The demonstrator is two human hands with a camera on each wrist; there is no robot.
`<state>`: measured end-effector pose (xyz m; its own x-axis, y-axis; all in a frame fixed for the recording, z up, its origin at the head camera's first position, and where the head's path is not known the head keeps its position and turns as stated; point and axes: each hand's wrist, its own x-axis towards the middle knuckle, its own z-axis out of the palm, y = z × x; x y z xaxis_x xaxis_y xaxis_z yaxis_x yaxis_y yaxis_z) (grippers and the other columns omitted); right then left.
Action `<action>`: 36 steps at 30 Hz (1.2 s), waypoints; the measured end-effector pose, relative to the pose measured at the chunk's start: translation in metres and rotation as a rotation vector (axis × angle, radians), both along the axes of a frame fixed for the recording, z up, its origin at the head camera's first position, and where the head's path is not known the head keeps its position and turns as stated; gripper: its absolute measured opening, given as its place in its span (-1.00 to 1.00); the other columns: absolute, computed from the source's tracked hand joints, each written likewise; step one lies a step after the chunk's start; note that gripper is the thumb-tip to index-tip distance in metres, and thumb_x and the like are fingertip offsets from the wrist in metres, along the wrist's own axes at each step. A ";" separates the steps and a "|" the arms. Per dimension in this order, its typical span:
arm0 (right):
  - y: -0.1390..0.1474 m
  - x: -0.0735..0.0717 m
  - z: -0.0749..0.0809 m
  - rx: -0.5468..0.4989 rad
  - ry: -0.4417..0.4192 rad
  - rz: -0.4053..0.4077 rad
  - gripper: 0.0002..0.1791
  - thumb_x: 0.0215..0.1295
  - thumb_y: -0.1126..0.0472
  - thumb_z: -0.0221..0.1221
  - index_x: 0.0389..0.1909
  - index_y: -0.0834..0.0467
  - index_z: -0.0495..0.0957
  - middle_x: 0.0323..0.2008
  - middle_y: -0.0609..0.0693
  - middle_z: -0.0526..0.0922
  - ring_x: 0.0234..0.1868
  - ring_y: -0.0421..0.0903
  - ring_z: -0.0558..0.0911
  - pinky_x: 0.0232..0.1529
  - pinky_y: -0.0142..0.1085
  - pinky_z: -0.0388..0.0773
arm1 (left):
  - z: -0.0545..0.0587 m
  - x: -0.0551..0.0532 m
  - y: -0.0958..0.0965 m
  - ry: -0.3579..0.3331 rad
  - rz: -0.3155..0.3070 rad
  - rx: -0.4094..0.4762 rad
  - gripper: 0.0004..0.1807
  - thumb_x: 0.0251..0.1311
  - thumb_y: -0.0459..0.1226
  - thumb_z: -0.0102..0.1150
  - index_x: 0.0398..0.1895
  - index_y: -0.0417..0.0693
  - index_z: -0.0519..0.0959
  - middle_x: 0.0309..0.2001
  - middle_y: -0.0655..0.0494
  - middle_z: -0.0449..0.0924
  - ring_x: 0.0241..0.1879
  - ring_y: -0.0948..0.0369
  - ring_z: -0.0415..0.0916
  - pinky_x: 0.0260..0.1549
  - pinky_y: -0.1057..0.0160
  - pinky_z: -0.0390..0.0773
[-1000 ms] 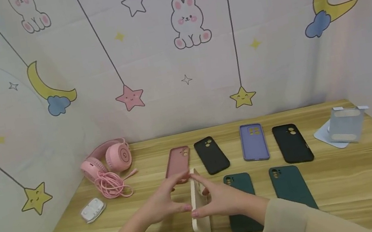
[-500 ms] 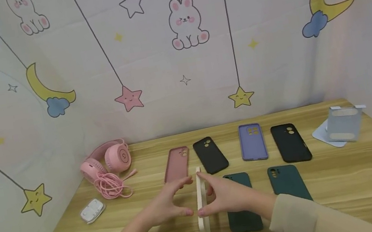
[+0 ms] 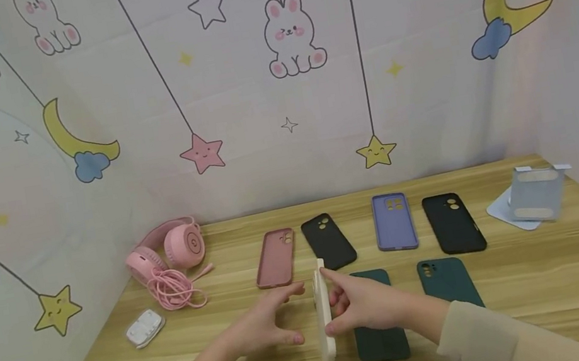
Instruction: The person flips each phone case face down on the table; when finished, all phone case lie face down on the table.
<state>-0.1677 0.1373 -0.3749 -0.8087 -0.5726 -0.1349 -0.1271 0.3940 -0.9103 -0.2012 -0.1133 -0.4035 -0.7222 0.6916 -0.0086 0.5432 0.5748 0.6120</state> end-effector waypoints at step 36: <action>-0.004 0.002 -0.023 -0.087 -0.133 0.015 0.14 0.04 0.24 0.37 0.45 0.28 -0.25 -0.21 0.10 0.40 -0.28 -0.07 0.46 -0.35 -0.32 0.44 | 0.002 0.001 -0.013 0.054 0.026 -0.112 -0.03 -0.08 0.05 0.39 0.40 -0.05 0.18 0.35 0.04 0.23 0.33 0.04 0.12 0.25 -0.10 0.03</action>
